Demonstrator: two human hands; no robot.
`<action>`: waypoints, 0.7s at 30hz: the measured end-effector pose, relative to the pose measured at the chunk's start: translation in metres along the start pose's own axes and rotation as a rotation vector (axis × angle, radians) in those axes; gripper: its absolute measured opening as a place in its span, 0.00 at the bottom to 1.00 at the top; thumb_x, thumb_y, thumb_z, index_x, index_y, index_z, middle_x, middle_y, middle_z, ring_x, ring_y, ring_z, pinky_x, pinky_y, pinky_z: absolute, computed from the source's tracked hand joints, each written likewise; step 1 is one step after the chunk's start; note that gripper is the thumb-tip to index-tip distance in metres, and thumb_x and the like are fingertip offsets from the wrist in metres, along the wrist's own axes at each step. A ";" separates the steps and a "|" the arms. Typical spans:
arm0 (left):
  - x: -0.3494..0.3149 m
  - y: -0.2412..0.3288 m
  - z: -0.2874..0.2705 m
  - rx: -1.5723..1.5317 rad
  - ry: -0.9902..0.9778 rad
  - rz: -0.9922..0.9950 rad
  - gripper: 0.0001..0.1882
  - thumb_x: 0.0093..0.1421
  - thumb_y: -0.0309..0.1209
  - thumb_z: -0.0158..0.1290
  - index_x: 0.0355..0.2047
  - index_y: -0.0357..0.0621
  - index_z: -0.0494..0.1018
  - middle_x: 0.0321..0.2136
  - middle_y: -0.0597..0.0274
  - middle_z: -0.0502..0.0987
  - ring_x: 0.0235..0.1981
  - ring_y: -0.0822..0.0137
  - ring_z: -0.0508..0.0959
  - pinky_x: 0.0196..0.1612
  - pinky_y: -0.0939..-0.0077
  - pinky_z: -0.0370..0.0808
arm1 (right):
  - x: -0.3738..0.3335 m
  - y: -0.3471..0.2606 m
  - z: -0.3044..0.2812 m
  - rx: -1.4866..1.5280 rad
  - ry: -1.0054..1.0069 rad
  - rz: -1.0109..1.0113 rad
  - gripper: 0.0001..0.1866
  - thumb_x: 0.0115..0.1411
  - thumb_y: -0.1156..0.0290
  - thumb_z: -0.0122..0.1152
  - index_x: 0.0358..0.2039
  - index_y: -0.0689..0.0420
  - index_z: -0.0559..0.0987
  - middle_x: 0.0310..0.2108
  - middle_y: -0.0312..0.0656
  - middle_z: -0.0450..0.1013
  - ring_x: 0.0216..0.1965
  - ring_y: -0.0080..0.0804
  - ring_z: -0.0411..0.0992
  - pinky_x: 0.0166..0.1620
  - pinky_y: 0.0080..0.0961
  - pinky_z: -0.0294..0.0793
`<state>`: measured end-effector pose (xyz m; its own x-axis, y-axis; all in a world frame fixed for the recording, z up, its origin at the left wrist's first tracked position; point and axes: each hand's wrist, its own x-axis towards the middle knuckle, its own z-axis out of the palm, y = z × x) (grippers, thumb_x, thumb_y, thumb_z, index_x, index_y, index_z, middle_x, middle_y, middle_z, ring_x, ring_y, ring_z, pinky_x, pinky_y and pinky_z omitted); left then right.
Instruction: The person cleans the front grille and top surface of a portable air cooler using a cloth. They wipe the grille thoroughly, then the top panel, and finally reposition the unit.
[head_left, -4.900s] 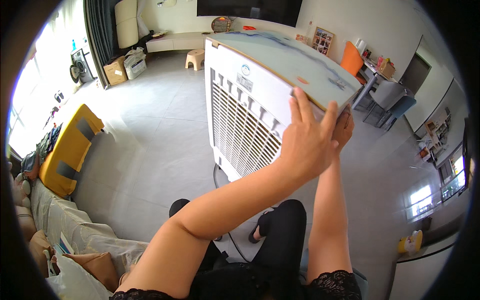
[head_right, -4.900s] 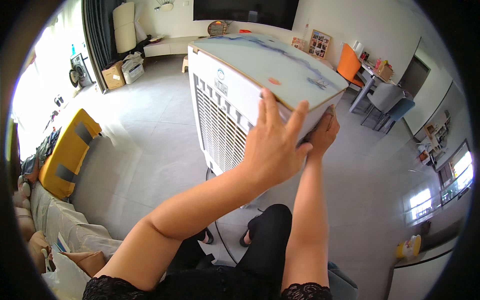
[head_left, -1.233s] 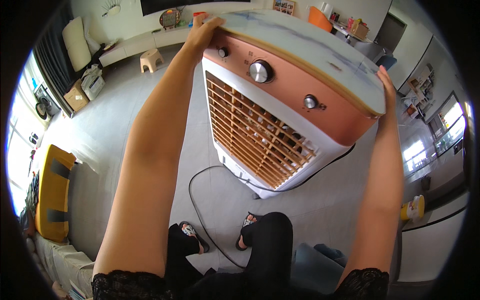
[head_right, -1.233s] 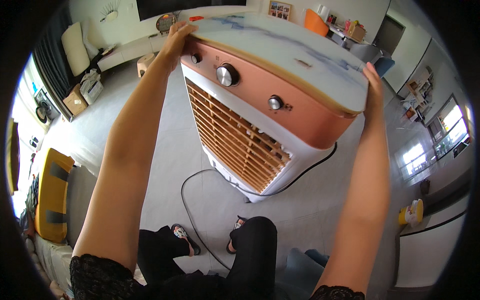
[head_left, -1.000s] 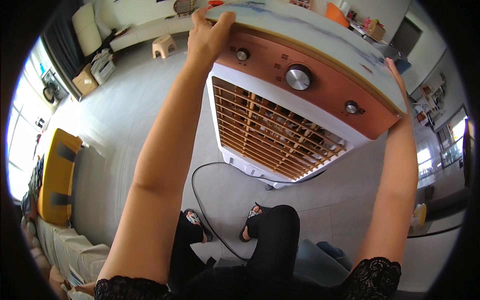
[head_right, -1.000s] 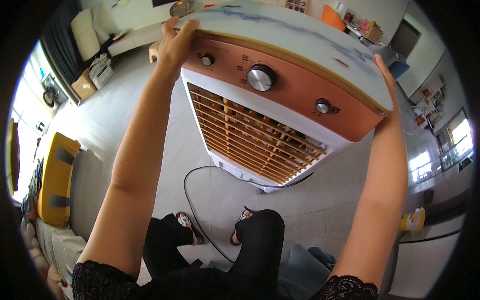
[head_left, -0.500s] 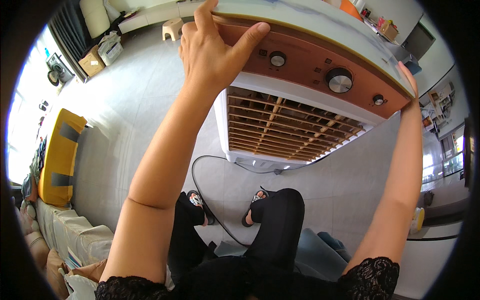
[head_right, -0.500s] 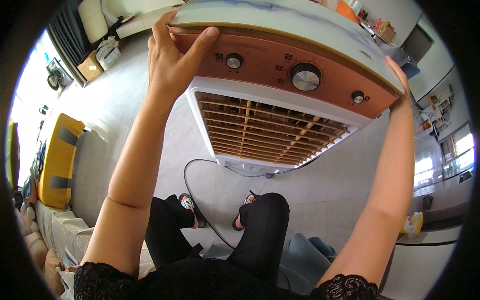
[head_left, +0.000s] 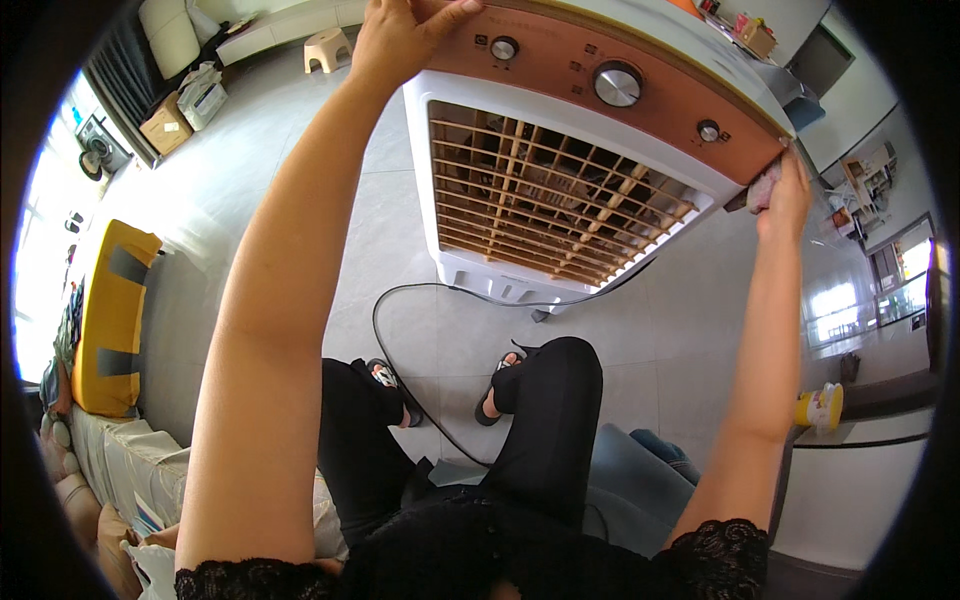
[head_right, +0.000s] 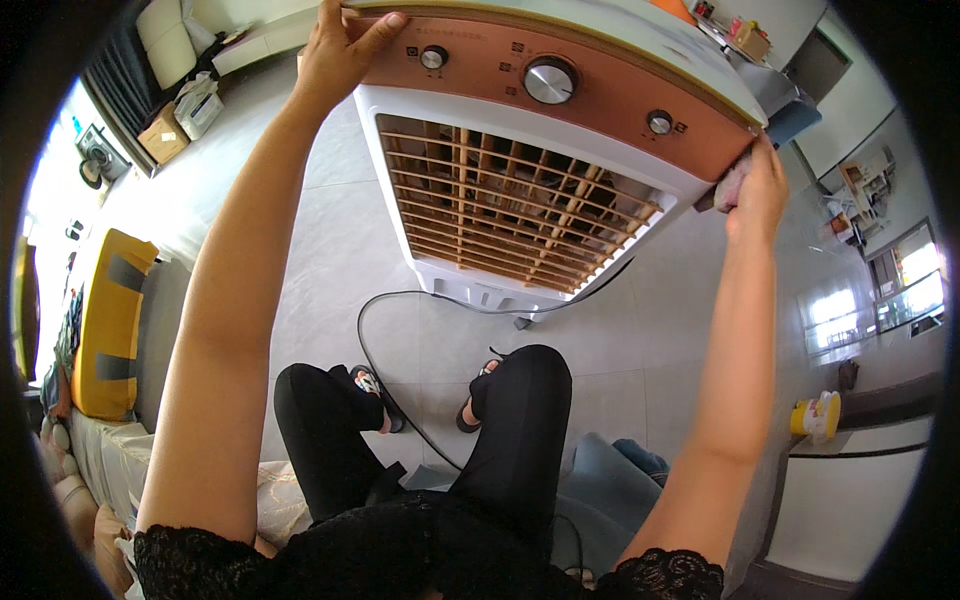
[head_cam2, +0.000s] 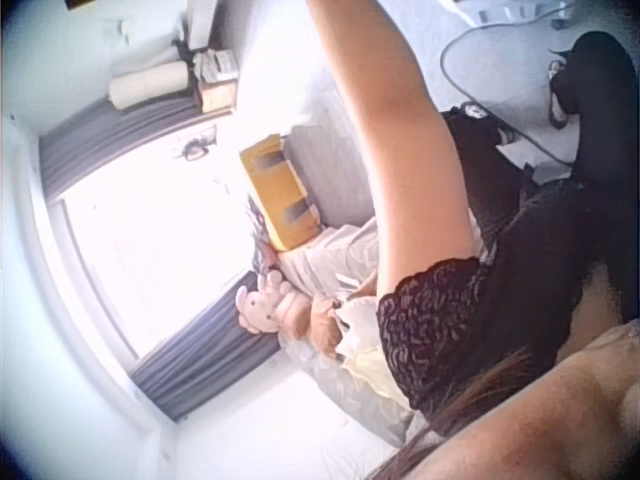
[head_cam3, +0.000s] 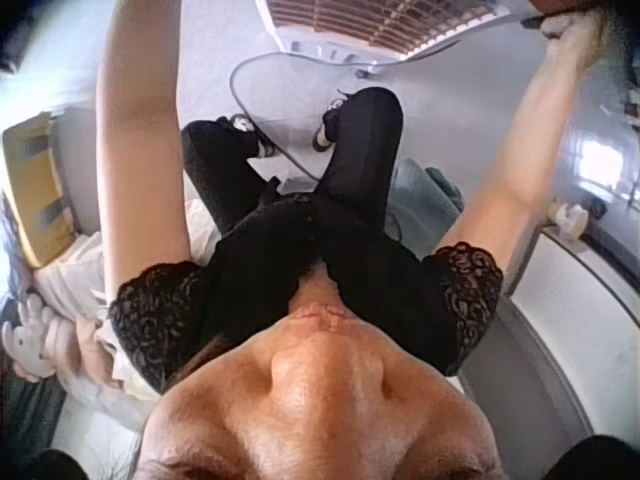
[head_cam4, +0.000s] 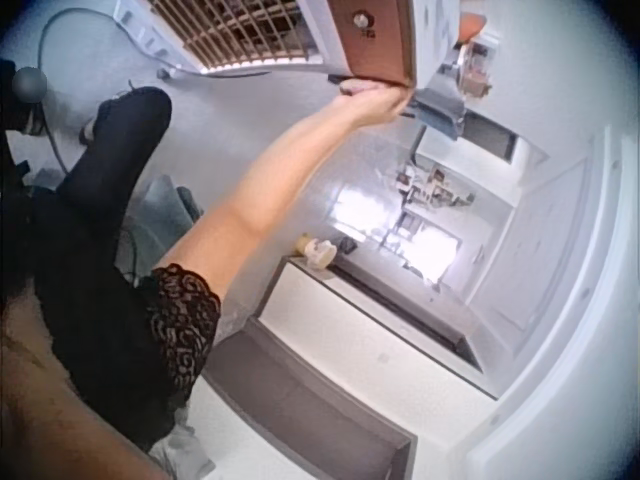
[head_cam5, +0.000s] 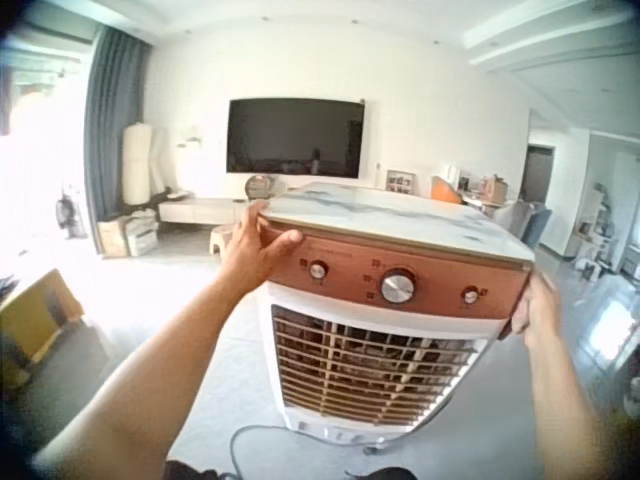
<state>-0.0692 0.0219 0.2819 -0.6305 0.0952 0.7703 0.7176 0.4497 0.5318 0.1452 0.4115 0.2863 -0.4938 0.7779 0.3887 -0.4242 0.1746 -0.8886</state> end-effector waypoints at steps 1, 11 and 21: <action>0.002 -0.006 0.004 0.009 0.016 0.030 0.44 0.51 0.56 0.62 0.58 0.41 0.58 0.32 0.56 0.74 0.34 0.62 0.75 0.40 0.65 0.73 | -0.009 0.003 -0.002 0.008 0.006 -0.071 0.15 0.66 0.62 0.54 0.44 0.59 0.77 0.21 0.30 0.67 0.18 0.18 0.63 0.19 0.20 0.58; 0.008 -0.021 0.018 -0.033 -0.040 0.060 0.39 0.58 0.50 0.59 0.61 0.45 0.53 0.30 0.58 0.76 0.33 0.65 0.75 0.41 0.66 0.72 | -0.165 0.073 0.033 0.115 -0.159 -0.167 0.19 0.62 0.71 0.59 0.51 0.58 0.66 0.42 0.43 0.74 0.32 0.19 0.71 0.32 0.17 0.74; -0.204 -0.075 0.048 0.011 -0.014 -0.071 0.46 0.58 0.44 0.59 0.65 0.32 0.46 0.57 0.31 0.61 0.58 0.41 0.64 0.58 0.54 0.64 | -0.190 0.181 0.093 -0.790 -0.071 -1.154 0.12 0.56 0.77 0.63 0.40 0.47 0.83 0.42 0.38 0.70 0.38 0.38 0.68 0.41 0.32 0.71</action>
<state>-0.0086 0.0119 0.0684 -0.6837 0.0752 0.7259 0.6678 0.4657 0.5807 0.0917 0.2397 0.0741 -0.2108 -0.0629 0.9755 -0.0897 0.9950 0.0448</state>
